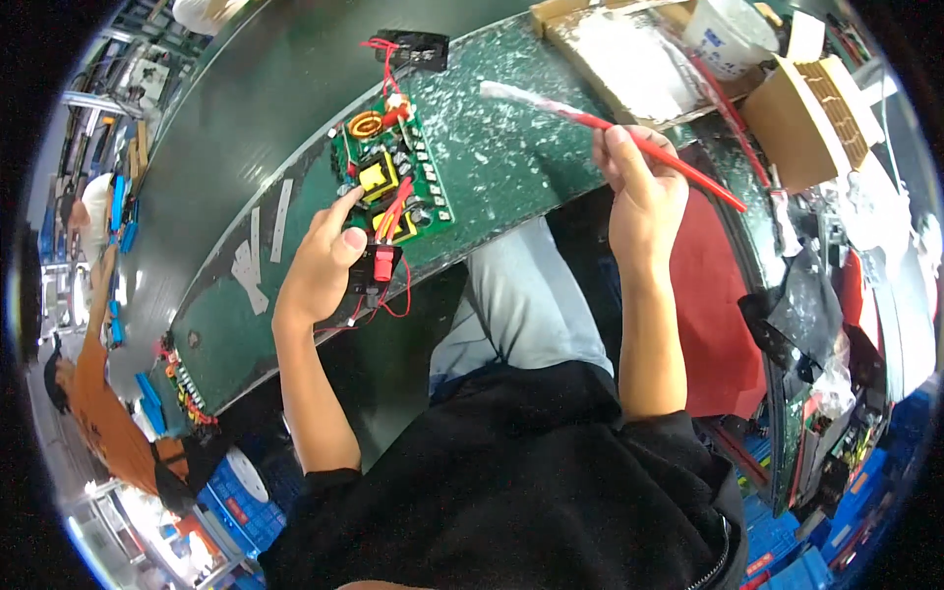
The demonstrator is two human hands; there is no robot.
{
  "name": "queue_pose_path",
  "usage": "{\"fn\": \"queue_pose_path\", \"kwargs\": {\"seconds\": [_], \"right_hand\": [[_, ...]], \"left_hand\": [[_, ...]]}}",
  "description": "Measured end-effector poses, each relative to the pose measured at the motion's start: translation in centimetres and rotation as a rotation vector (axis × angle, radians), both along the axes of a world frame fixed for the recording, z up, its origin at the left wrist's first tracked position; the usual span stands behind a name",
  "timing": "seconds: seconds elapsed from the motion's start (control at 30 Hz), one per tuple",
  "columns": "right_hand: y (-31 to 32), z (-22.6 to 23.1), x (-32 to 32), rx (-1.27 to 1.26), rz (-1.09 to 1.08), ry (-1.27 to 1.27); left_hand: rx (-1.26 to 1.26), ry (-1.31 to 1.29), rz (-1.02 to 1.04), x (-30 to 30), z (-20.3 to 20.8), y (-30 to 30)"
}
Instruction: Assembling electronic components and applying paste to circuit boards on a factory production line.
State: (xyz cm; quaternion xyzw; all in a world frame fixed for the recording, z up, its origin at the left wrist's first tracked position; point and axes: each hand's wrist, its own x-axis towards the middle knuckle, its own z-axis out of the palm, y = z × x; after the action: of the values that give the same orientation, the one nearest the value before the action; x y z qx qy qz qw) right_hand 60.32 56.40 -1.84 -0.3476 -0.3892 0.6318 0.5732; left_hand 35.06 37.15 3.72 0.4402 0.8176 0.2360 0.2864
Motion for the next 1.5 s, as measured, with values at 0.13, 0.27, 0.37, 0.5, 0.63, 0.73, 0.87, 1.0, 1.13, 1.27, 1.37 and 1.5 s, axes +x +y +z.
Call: {"fn": "queue_pose_path", "kwargs": {"seconds": [0.13,0.27,0.37,0.5,0.63,0.73,0.87,1.0,1.13,1.27,1.37,1.5], "right_hand": [[-2.3,-0.1,-2.1,0.038,0.067,-0.087],[-3.0,-1.5,-3.8,0.155,0.088,-0.091],[-3.0,-2.6,-4.4,0.193,0.066,-0.036],[-2.9,-3.8,-4.4,0.222,-0.080,-0.092],[-2.2,-3.1,-4.3,0.188,-0.239,-0.006],[-2.1,-2.3,-3.9,0.086,-0.259,0.104],[-2.9,-3.2,-3.6,0.133,-0.129,-0.078],[-3.5,-3.8,-5.3,0.083,-0.092,0.067],[-3.6,-4.1,-6.0,0.106,-0.086,0.082],[-4.0,-4.0,-6.2,0.105,-0.026,0.004],[-4.1,-3.3,-6.7,0.045,0.005,-0.019],[-4.3,-2.8,-7.1,0.044,0.030,-0.121]], "left_hand": [[0.001,-0.028,0.017,0.4,0.2,0.1],[0.033,-0.041,0.020,0.4,0.2,-0.1],[-0.043,0.119,-0.022,1.5,1.4,0.2],[0.090,0.560,-0.538,3.3,4.3,4.3],[0.297,0.602,-0.598,1.6,2.7,11.4],[0.269,1.207,-0.696,-1.8,-1.0,14.5],[0.344,1.082,-0.652,-3.1,-2.7,13.5],[0.320,1.012,-0.673,-3.4,-2.3,13.4],[0.299,0.901,-0.646,-4.1,-1.9,14.1],[0.279,0.746,-0.371,-3.3,-2.1,12.4],[0.436,0.695,-0.284,-3.5,-3.6,10.9],[0.606,0.610,-0.247,-4.0,-5.5,9.7]]}}
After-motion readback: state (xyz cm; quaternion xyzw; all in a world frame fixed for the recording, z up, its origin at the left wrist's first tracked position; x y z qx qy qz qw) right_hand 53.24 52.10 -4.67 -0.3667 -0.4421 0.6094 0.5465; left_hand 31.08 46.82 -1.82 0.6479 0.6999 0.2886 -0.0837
